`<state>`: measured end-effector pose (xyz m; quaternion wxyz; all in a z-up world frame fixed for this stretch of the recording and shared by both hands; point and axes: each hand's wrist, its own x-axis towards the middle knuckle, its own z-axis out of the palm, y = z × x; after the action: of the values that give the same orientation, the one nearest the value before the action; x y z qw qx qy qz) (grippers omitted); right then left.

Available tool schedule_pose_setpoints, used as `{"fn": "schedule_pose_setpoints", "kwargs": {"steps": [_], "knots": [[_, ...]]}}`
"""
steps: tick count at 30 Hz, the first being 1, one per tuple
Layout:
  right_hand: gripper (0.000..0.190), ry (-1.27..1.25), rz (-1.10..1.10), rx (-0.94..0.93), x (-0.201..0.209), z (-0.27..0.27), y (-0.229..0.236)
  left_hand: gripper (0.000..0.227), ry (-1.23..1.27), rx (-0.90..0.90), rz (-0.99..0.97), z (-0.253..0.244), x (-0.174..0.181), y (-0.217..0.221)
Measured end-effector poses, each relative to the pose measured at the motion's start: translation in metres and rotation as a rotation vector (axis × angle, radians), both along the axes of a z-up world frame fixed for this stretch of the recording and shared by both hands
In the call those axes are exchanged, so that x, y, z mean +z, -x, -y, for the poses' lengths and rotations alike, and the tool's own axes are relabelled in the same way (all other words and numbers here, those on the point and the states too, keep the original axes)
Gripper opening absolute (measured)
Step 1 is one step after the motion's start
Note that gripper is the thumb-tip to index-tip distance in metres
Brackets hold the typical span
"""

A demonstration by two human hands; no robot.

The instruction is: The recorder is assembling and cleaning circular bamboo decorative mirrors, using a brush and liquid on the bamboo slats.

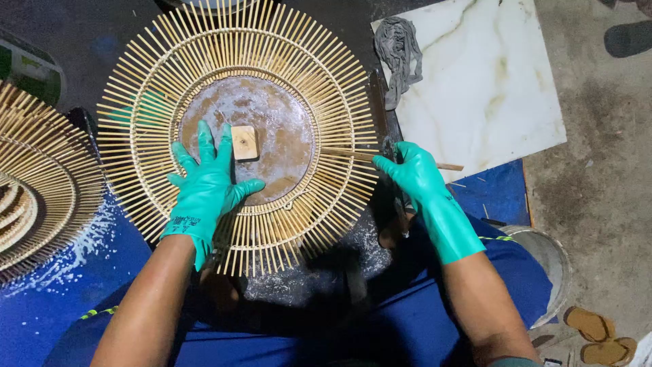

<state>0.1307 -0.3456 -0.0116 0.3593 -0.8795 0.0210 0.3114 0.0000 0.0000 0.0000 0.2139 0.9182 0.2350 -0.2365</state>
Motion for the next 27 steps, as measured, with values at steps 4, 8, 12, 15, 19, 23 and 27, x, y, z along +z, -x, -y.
{"fn": "schedule_pose_setpoints", "kwargs": {"steps": [4, 8, 12, 15, 19, 23, 27], "knots": [[0.027, -0.034, 0.069, 0.018, -0.015, 0.006, 0.001, 0.130, 0.012, 0.002, 0.025, -0.003, -0.007, 0.003], [0.031, -0.019, 0.060, 0.021, -0.014, 0.013, 0.004, 0.125, 0.013, -0.080, 0.071, -0.013, -0.009, 0.003], [0.033, -0.125, 0.133, -0.044, -0.008, 0.024, 0.000, 0.113, -0.052, -0.200, 0.179, -0.028, -0.030, 0.009], [0.031, 0.067, 0.158, -0.091, 0.029, 0.010, -0.001, 0.104, -0.063, -0.057, 0.004, -0.013, -0.026, 0.004], [0.031, 0.054, 0.183, -0.074, 0.019, 0.007, -0.002, 0.123, 0.021, -0.059, 0.091, -0.002, -0.007, 0.005], [0.029, -0.005, 0.135, -0.022, 0.009, 0.007, 0.001, 0.126, -0.004, -0.048, 0.003, 0.002, -0.003, 0.002], [0.029, 0.035, 0.105, -0.023, 0.015, 0.004, 0.001, 0.128, 0.020, -0.032, -0.019, 0.002, 0.000, -0.001]]}}
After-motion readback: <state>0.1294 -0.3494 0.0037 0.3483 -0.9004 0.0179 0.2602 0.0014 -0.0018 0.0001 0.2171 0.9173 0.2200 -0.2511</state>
